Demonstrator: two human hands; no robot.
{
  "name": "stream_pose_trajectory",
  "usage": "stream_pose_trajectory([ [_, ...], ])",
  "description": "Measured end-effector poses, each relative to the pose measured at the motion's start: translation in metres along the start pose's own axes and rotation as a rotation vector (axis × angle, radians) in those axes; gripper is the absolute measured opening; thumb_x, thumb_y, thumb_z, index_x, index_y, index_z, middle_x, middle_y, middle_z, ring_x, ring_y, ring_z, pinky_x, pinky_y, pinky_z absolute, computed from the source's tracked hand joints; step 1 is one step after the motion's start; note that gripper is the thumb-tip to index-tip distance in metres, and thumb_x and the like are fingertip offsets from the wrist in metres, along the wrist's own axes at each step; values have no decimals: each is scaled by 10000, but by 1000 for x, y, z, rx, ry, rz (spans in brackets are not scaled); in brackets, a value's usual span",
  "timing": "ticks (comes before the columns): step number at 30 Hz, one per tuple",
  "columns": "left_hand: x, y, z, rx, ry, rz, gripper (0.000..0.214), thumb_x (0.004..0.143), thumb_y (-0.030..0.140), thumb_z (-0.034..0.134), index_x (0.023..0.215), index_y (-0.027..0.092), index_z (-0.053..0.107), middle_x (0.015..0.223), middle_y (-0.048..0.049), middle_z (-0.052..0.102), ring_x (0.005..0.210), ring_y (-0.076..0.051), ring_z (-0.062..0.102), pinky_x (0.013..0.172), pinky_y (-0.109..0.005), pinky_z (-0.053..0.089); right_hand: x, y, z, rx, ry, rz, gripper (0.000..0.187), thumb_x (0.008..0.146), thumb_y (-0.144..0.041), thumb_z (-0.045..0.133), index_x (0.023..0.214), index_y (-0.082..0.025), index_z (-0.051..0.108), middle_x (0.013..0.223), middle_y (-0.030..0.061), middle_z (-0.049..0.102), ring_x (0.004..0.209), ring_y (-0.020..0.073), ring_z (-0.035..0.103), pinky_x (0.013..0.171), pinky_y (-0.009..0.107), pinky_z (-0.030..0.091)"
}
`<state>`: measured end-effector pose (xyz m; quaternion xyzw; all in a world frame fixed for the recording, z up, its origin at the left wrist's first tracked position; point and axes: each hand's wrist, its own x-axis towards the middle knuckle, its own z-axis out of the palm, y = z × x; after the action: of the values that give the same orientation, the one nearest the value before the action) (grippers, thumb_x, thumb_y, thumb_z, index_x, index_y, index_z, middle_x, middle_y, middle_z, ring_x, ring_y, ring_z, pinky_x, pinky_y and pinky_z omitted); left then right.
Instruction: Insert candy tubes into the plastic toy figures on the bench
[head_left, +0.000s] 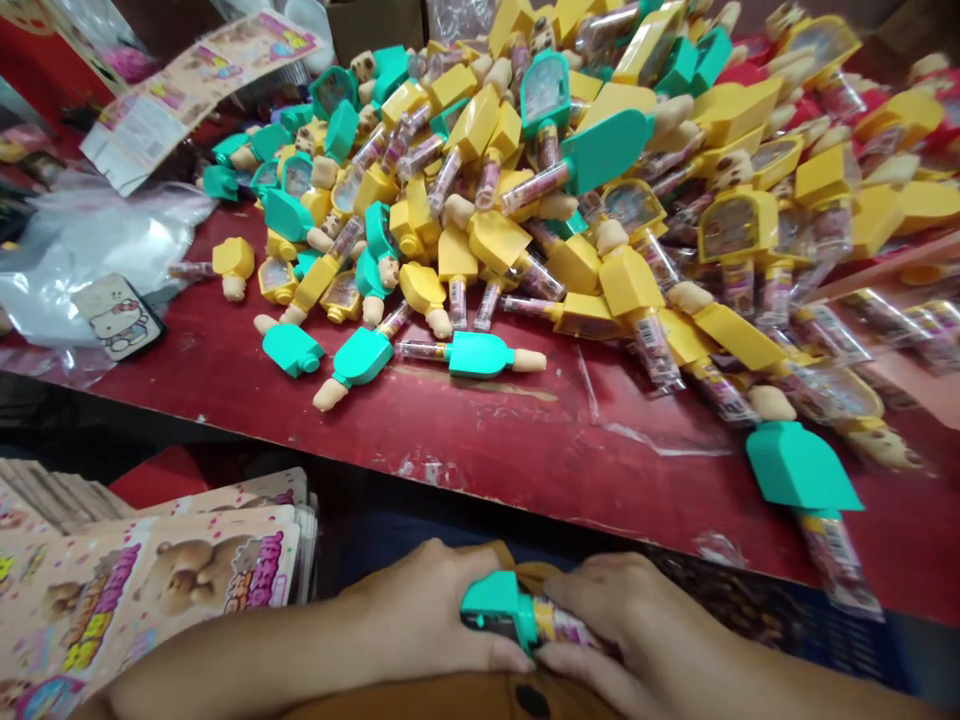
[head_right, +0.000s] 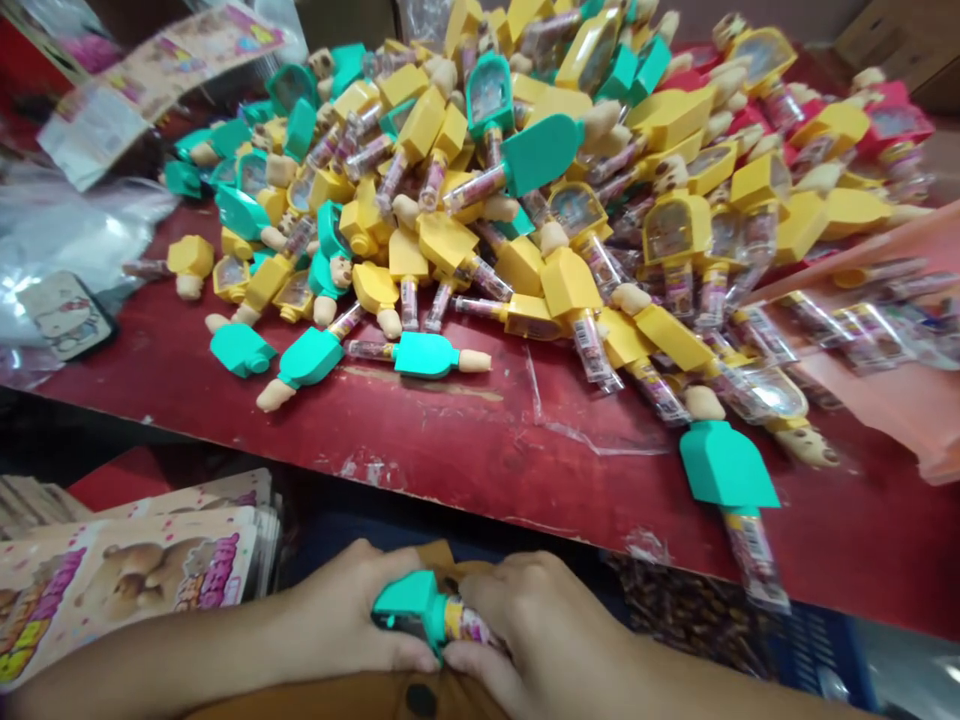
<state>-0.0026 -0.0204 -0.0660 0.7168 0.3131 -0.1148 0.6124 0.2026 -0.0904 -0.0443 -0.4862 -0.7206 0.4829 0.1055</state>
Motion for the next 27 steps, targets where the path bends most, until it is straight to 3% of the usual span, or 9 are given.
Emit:
stream_pose_trajectory([
  [6, -1, -3, 4, 245, -6, -78, 404, 681, 569, 656, 856, 207, 621, 725, 3, 649, 613, -152, 582, 485, -199, 338, 11, 16, 16, 535, -190, 271, 390, 821, -486, 554, 624, -153, 502, 566, -42, 354, 526, 110, 295, 459, 235, 192],
  [11, 0, 2, -6, 416, -7, -56, 413, 680, 600, 647, 845, 222, 624, 693, -9, 651, 635, -206, 618, 463, -230, 292, 10, 19, 32, 785, -127, 308, 575, 806, -689, 483, 712, -126, 554, 616, -19, 382, 575, 130, 332, 506, 235, 234],
  [13, 1, 5, -13, 404, 10, -34, 402, 668, 592, 667, 861, 241, 625, 697, 9, 656, 640, -200, 623, 461, -228, 282, 11, 17, 26, 609, -135, 228, 579, 870, -674, 405, 747, -133, 571, 637, -2, 446, 569, 142, 387, 510, 238, 267],
  [17, 3, 8, -21, 419, 51, -6, 371, 669, 500, 718, 905, 239, 597, 730, 34, 667, 645, -169, 627, 482, -213, 318, 7, 15, 9, -348, 226, -152, 494, 1008, -455, 268, 828, -149, 611, 648, 49, 540, 574, 190, 456, 535, 288, 279],
  [19, 5, 6, -19, 536, 46, 44, 339, 710, 470, 693, 913, 222, 582, 747, 14, 671, 655, -185, 634, 497, -225, 350, 5, 16, 10, -483, 295, -176, 501, 1013, -441, 256, 771, -154, 587, 606, 42, 520, 538, 184, 432, 514, 293, 248],
  [20, 5, 5, -17, 617, 41, 82, 313, 737, 454, 668, 917, 215, 577, 765, -1, 673, 669, -201, 638, 510, -237, 369, 5, 17, 12, -371, 248, -101, 513, 1002, -481, 270, 728, -158, 558, 590, 27, 497, 518, 168, 412, 499, 282, 238],
  [24, 9, 1, -10, 831, 53, 211, 305, 801, 457, 580, 958, 197, 552, 806, -38, 666, 683, -237, 640, 535, -285, 438, 10, 21, 23, 514, -81, 276, 583, 847, -722, 387, 642, -175, 400, 582, -44, 316, 506, 104, 276, 453, 223, 199],
  [25, 10, 1, -10, 848, 64, 230, 312, 811, 473, 557, 953, 195, 551, 797, -40, 663, 672, -236, 638, 531, -290, 447, 12, 21, 23, 611, -123, 310, 592, 816, -741, 411, 634, -180, 375, 583, -48, 287, 511, 101, 260, 447, 218, 195],
  [27, 10, 5, -15, 868, 106, 266, 272, 842, 446, 519, 936, 192, 552, 789, -36, 655, 650, -217, 631, 531, -286, 460, 16, 22, 17, 571, -122, 314, 585, 808, -737, 425, 632, -180, 391, 570, -40, 327, 510, 109, 317, 443, 213, 244],
])
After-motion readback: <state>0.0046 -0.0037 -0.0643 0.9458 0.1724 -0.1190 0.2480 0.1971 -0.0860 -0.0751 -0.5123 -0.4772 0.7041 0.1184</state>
